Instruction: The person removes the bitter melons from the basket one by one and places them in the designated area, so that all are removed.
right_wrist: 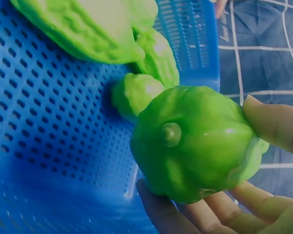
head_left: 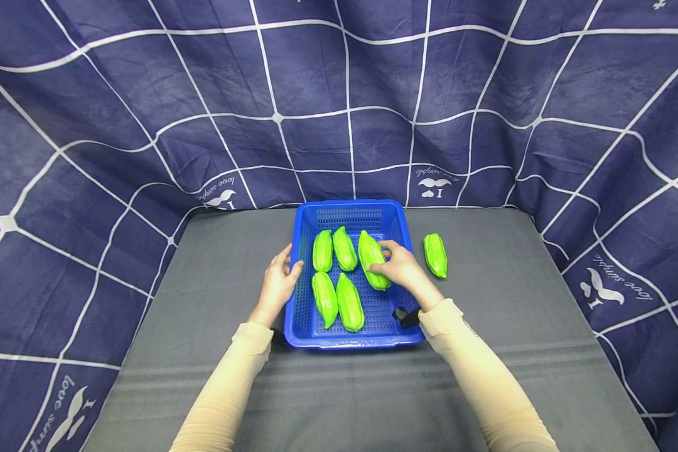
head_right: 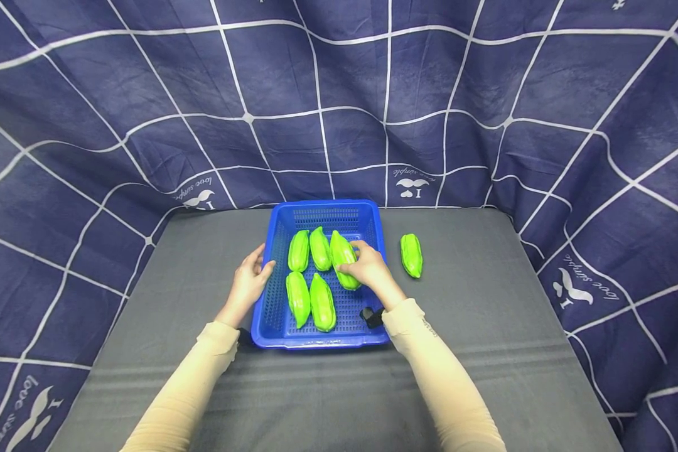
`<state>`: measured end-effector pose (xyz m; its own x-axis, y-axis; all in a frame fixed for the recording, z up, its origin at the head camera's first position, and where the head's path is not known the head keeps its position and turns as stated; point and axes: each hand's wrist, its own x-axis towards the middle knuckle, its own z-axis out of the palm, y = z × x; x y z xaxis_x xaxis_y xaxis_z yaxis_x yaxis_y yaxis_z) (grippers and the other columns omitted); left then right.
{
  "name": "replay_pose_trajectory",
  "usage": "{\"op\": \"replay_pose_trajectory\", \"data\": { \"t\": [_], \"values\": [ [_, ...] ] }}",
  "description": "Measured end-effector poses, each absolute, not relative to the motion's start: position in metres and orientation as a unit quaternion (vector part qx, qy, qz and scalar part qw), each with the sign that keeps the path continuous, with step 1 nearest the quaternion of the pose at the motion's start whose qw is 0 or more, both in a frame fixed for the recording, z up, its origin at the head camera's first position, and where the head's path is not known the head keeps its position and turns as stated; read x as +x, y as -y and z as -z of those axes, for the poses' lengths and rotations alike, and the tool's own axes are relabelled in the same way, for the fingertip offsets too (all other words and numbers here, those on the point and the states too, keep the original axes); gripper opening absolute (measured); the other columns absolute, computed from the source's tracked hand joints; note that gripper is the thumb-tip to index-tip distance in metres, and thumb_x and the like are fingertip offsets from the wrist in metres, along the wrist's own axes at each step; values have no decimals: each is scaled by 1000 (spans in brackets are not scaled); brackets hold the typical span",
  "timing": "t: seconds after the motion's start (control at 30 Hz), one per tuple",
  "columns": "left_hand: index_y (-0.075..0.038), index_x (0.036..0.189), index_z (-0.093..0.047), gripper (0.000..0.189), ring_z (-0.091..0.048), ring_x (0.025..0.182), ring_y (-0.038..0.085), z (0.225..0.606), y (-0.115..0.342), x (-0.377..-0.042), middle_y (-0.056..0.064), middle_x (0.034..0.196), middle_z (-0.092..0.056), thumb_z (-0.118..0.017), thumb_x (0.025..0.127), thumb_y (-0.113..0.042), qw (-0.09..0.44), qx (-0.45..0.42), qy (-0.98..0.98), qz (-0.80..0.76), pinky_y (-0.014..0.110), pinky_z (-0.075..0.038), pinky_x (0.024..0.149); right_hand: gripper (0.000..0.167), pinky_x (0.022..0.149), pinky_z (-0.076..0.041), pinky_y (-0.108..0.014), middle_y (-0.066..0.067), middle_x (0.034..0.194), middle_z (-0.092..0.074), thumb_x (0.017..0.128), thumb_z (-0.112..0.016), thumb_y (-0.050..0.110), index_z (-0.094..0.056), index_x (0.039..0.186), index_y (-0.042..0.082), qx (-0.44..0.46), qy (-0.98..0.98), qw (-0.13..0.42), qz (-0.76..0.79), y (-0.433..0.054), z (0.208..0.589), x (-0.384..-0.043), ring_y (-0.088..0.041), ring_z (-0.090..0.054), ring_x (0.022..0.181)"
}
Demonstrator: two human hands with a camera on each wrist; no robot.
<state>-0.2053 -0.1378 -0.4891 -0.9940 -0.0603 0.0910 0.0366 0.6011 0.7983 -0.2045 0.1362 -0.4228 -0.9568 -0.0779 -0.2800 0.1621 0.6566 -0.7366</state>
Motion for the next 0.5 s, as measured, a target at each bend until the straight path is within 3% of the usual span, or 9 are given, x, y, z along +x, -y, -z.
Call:
{"op": "replay_pose_trajectory", "data": {
  "t": [0.27, 0.5],
  "values": [
    [-2, 146, -45, 54, -55, 87, 29, 490, 138, -207, 22, 116, -59, -60, 97, -21, 60, 4, 893, 447, 39, -46, 76, 76, 104, -44, -49, -28, 139, -52, 87, -72, 25, -36, 149, 1, 47, -888, 114, 443, -159, 409, -204, -40, -54, 125],
    [-4, 147, -44, 54, -55, 86, 28, 490, 138, -207, 22, 118, -59, -59, 98, -22, 55, 9, 892, 449, 38, -45, 74, 74, 101, -48, -45, -25, 139, -54, 88, -70, 20, -35, 149, 0, 88, -867, 71, 485, -185, 396, -205, -38, -58, 121]
  ]
}}
